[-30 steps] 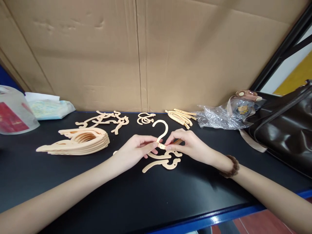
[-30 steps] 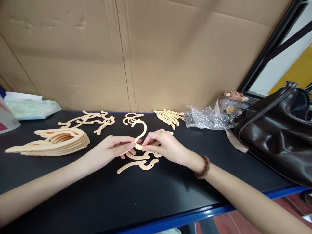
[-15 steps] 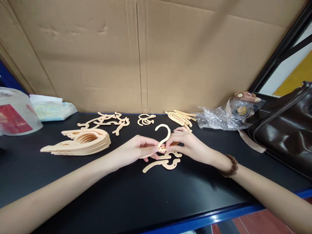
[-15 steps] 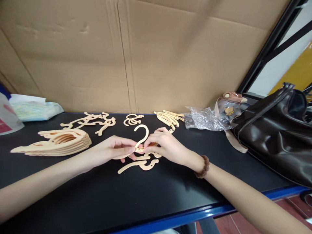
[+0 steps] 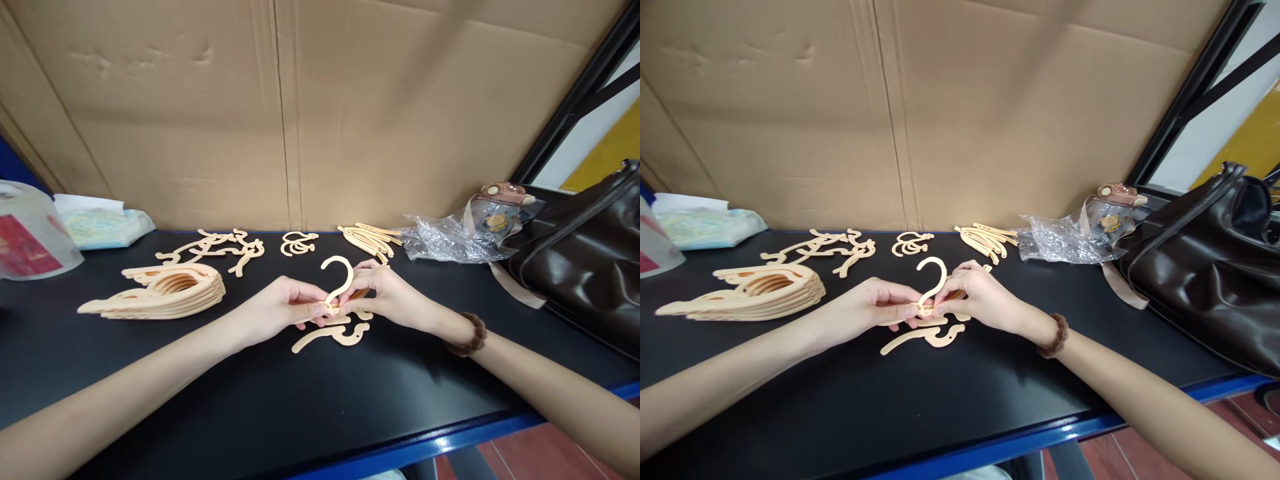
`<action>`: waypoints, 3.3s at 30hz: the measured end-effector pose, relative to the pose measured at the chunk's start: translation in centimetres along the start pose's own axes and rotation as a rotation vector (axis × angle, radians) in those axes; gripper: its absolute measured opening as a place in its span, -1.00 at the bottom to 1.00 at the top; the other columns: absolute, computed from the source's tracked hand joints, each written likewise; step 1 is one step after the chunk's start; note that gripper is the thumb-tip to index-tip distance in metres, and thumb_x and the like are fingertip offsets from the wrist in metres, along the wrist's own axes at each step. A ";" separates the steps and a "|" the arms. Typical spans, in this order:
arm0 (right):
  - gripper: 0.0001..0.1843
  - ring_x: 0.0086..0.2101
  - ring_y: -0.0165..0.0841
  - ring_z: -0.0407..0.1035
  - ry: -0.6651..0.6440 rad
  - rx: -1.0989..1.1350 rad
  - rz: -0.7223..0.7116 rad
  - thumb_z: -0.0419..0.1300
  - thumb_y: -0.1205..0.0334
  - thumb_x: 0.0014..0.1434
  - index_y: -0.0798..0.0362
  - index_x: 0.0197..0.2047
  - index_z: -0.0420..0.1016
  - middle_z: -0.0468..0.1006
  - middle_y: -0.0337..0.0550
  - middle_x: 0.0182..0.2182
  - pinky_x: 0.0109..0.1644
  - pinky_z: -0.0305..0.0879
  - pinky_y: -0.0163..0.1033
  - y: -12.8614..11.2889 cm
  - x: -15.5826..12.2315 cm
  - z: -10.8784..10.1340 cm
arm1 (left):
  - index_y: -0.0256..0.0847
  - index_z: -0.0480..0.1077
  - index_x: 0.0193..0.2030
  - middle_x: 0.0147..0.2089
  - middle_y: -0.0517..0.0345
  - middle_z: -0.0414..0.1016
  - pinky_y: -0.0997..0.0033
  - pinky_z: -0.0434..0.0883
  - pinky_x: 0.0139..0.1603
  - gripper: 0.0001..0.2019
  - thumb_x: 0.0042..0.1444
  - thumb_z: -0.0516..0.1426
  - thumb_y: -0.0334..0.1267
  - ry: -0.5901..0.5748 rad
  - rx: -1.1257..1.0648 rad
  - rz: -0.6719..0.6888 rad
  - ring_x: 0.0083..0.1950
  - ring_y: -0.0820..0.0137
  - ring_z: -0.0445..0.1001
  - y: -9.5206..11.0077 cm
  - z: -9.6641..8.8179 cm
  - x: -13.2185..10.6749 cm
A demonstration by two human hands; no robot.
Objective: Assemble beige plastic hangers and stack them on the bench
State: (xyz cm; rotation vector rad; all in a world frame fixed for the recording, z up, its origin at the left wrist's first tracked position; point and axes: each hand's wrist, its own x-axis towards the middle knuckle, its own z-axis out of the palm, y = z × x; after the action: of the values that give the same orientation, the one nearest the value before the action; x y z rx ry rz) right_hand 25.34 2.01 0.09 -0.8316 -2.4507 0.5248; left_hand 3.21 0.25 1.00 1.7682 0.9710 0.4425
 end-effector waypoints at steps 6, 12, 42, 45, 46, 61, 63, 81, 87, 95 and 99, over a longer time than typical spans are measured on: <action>-0.81 -0.18 -0.29 0.34 0.031 -0.003 0.091 0.26 0.08 0.17 0.00 -0.36 0.59 0.55 -0.24 -0.44 -0.02 0.13 -0.19 -0.2 -0.1 0.2 | -0.24 0.53 -0.17 -0.25 0.09 0.58 0.47 0.36 -0.27 -0.66 0.11 0.14 -0.02 0.056 -0.021 -0.011 -0.18 0.32 0.50 -0.1 0.4 0.0; -0.81 -0.35 -0.38 0.37 0.062 0.055 0.137 0.24 0.11 0.18 0.00 -0.39 0.59 0.54 -0.26 -0.47 -0.12 0.20 -0.24 -0.6 0.0 0.6 | -0.22 0.54 -0.20 -0.28 0.11 0.58 0.49 0.36 -0.32 -0.69 0.10 0.15 -0.03 0.083 0.038 -0.015 -0.17 0.31 0.51 -0.1 0.4 0.0; -0.76 -0.43 -0.42 0.30 0.334 0.409 0.391 0.14 0.07 0.14 0.04 -0.25 0.24 0.32 -0.26 -0.42 -0.53 0.35 -0.37 3.6 -0.1 0.4 | -0.19 0.42 0.06 0.10 0.11 0.48 0.33 0.34 0.09 -0.66 0.28 -0.04 -0.14 0.416 0.586 0.224 0.06 0.28 0.45 -2.4 -0.5 0.5; -0.75 -0.43 -0.43 0.31 0.300 0.415 0.385 0.16 0.08 0.12 0.03 -0.23 0.24 0.31 -0.24 -0.34 -0.52 0.39 -0.33 3.0 -0.1 0.4 | -0.13 0.42 0.05 0.09 0.14 0.48 0.29 0.33 0.11 -0.67 0.29 -0.06 -0.16 0.430 0.661 0.241 0.07 0.29 0.42 -2.8 -0.5 0.4; -0.76 -0.43 -0.43 0.32 0.285 0.373 0.385 0.16 0.09 0.13 0.03 -0.22 0.24 0.32 -0.23 -0.33 -0.51 0.38 -0.33 2.8 -0.1 0.2 | -0.11 0.42 0.05 0.06 0.15 0.49 0.27 0.34 0.08 -0.68 0.29 -0.06 -0.17 0.437 0.700 0.260 0.06 0.29 0.40 -2.8 -0.5 0.4; -0.76 -0.50 -0.31 0.38 0.099 -0.672 0.470 0.11 0.17 0.23 0.08 -0.07 0.29 0.51 -0.19 -0.43 -0.49 0.01 -0.29 0.6 -0.6 -0.9 | -0.17 0.32 0.06 -0.05 0.08 0.47 0.23 0.30 -0.02 -0.72 0.26 0.02 -0.15 0.486 0.871 0.360 -0.03 0.27 0.37 -2.4 0.2 0.4; -0.74 -0.50 -0.28 0.40 0.072 -0.729 0.469 0.10 0.13 0.25 0.09 -0.06 0.31 0.52 -0.17 -0.45 -0.50 -0.01 -0.28 0.5 -0.7 -1.0 | -0.17 0.33 0.05 0.00 0.07 0.44 0.25 0.27 -0.01 -0.73 0.26 0.03 -0.17 0.429 0.944 0.443 0.00 0.27 0.35 -2.1 0.5 0.2; -0.76 -0.44 -0.43 0.36 0.009 -0.142 0.121 0.10 0.05 0.29 0.00 -0.16 0.48 0.52 -0.26 -0.40 -0.37 0.14 -0.35 -0.6 -0.7 -0.5 | -0.19 0.32 -0.09 -0.17 0.15 0.38 0.37 0.35 -0.17 -0.75 0.32 -0.15 -0.41 0.460 0.851 0.454 -0.18 0.39 0.38 -2.6 0.7 0.3; -0.77 -0.37 -0.39 0.36 0.077 -0.009 0.089 0.15 0.09 0.26 -0.02 -0.14 0.57 0.51 -0.20 -0.35 -0.30 0.21 -0.30 0.5 -0.5 0.2 | -0.21 0.33 -0.09 -0.17 0.12 0.40 0.35 0.37 -0.18 -0.73 0.31 -0.16 -0.42 0.538 0.886 0.407 -0.16 0.35 0.38 -2.6 0.7 0.3; -0.75 -0.45 -0.43 0.39 0.164 0.780 0.226 0.36 0.15 0.03 0.08 -0.35 0.40 0.49 -0.28 -0.47 -0.33 0.36 -0.31 -0.7 -0.1 2.4 | -0.27 0.32 -0.01 -0.15 0.06 0.50 0.18 0.21 0.11 -0.74 0.30 -0.01 -0.16 0.528 1.235 0.794 -0.09 0.29 0.40 -1.4 1.9 0.0; -0.79 -0.36 -0.38 0.44 0.175 0.668 0.147 0.21 0.13 0.19 0.05 -0.16 0.35 0.53 -0.22 -0.38 -0.24 0.39 -0.25 -0.7 0.0 2.1 | -0.23 0.31 -0.14 -0.23 0.12 0.47 0.38 0.30 -0.17 -0.81 0.33 -0.09 -0.26 0.494 1.061 0.642 -0.25 0.38 0.39 -0.9 1.3 -0.5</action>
State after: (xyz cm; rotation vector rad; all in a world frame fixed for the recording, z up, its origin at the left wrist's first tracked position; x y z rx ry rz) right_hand 23.91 1.08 -1.26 -0.7265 -1.8694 1.1829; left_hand 3.39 -0.77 -0.28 3.0618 1.0330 0.9007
